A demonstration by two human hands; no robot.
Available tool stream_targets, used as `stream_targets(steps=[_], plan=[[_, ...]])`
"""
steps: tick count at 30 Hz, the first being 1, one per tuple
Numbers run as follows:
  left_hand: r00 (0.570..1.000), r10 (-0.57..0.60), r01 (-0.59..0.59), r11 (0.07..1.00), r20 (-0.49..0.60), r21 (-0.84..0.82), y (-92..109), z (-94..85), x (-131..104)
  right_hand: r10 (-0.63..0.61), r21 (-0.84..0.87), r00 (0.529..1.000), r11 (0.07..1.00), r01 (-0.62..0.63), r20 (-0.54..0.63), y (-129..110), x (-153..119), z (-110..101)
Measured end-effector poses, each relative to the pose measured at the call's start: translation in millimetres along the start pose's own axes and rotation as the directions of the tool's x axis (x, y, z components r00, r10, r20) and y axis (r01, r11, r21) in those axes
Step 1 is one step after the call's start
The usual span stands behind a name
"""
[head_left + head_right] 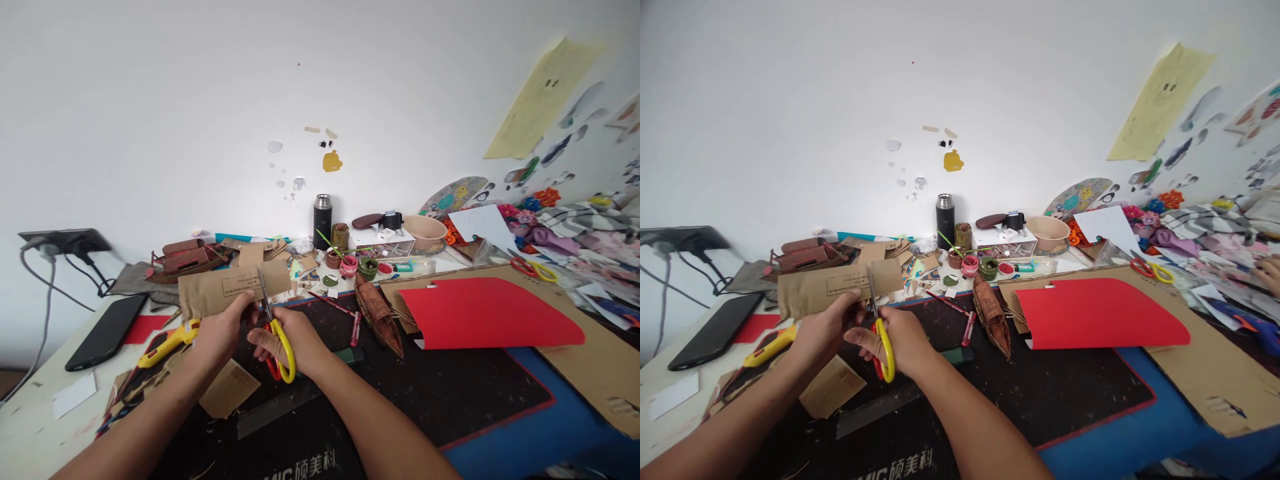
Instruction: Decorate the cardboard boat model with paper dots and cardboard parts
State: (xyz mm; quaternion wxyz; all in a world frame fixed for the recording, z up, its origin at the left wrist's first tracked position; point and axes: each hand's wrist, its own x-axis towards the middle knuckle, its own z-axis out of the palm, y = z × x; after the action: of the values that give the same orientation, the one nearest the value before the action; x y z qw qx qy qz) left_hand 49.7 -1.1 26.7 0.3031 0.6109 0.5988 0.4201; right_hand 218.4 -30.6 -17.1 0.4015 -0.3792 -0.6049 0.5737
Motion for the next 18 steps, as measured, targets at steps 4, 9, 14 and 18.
stream_targets(steps=[4,9,14,18], plan=[[1.000,-0.012,0.011,0.994,-0.010,-0.113,9.1,1.4,-2.0,-0.091,-0.315,0.994,0.947,0.069,-0.055,-11.8,-2.8,-4.2],[0.991,-0.063,0.039,0.979,-0.117,-0.198,4.3,8.7,-0.6,-0.031,-0.390,0.990,0.920,-0.026,-0.138,-22.8,-5.2,-2.8],[0.988,-0.061,0.024,0.967,-0.139,-0.253,-0.1,20.8,-1.6,-0.039,-0.419,0.983,0.907,-0.040,-0.180,-26.6,-6.4,-0.4],[0.988,-0.038,0.003,0.972,-0.146,-0.234,0.3,19.3,-4.4,-0.079,-0.405,0.981,0.914,0.001,-0.175,-27.5,-6.7,-0.9]])
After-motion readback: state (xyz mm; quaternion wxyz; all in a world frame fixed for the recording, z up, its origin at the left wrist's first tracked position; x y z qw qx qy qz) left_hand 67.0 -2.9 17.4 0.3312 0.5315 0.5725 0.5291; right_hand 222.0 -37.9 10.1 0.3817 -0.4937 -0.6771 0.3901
